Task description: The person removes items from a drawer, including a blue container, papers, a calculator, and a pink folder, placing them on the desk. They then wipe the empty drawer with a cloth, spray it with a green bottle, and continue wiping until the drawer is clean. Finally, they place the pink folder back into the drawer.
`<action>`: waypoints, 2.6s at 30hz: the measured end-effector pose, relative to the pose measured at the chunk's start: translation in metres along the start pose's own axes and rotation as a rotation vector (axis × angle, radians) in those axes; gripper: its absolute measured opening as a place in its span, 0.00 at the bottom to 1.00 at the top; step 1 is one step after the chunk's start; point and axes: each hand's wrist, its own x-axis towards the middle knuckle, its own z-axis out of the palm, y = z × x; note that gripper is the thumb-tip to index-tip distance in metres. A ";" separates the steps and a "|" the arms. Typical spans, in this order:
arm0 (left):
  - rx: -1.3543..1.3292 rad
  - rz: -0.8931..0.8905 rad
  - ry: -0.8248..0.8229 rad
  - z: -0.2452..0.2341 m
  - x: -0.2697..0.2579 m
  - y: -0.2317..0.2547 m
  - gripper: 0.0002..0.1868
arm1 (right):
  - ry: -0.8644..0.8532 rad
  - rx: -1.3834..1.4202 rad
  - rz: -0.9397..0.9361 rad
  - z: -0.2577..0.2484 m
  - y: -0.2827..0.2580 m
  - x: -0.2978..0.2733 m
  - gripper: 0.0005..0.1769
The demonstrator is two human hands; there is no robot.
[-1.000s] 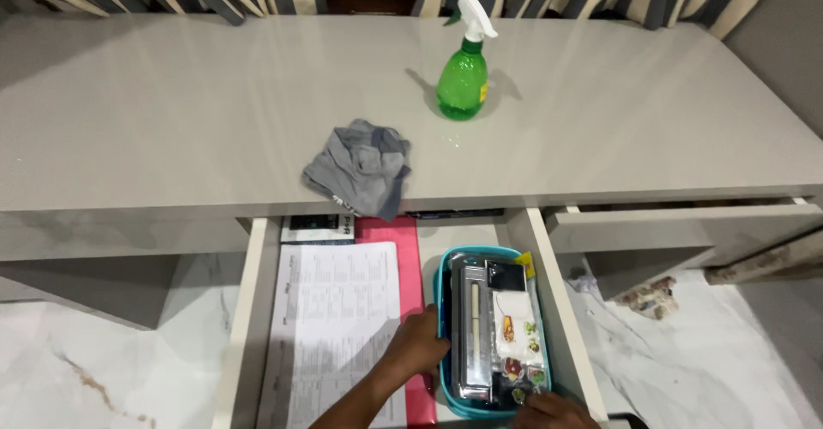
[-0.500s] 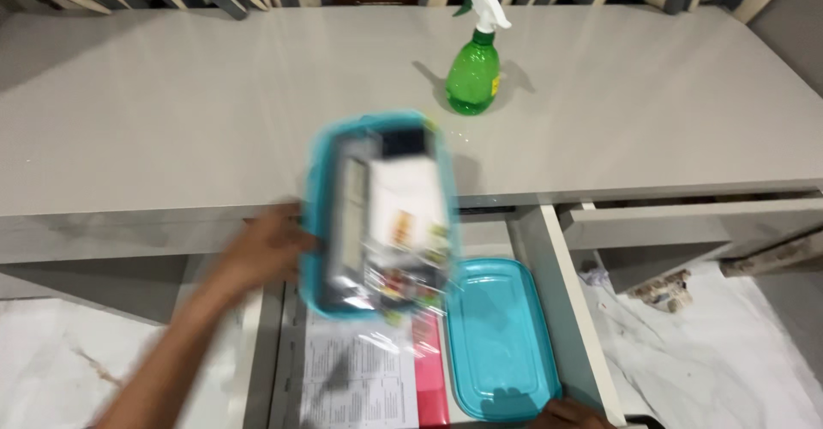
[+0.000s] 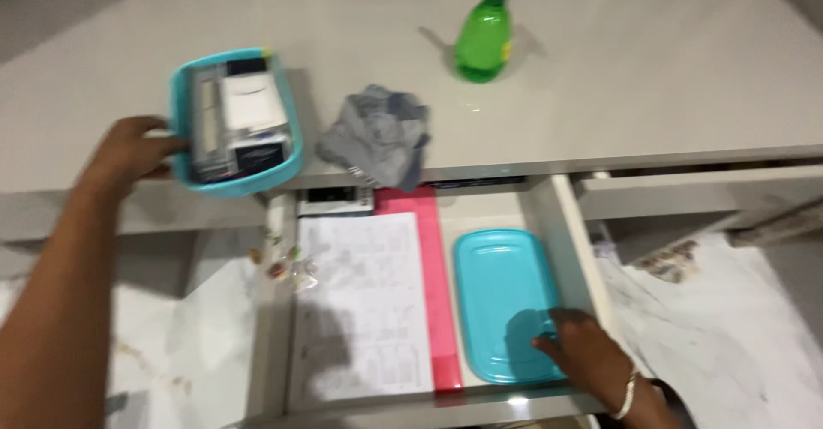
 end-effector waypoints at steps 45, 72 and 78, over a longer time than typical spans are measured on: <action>-0.367 0.383 0.298 0.068 -0.113 0.059 0.36 | 0.039 0.132 0.103 -0.013 0.004 0.071 0.28; -0.015 0.475 0.480 0.042 -0.111 0.005 0.38 | 0.251 1.201 -0.367 -0.225 -0.243 0.233 0.21; 0.220 0.306 0.498 0.001 -0.069 -0.029 0.36 | 0.196 1.134 -0.294 -0.204 -0.295 0.307 0.20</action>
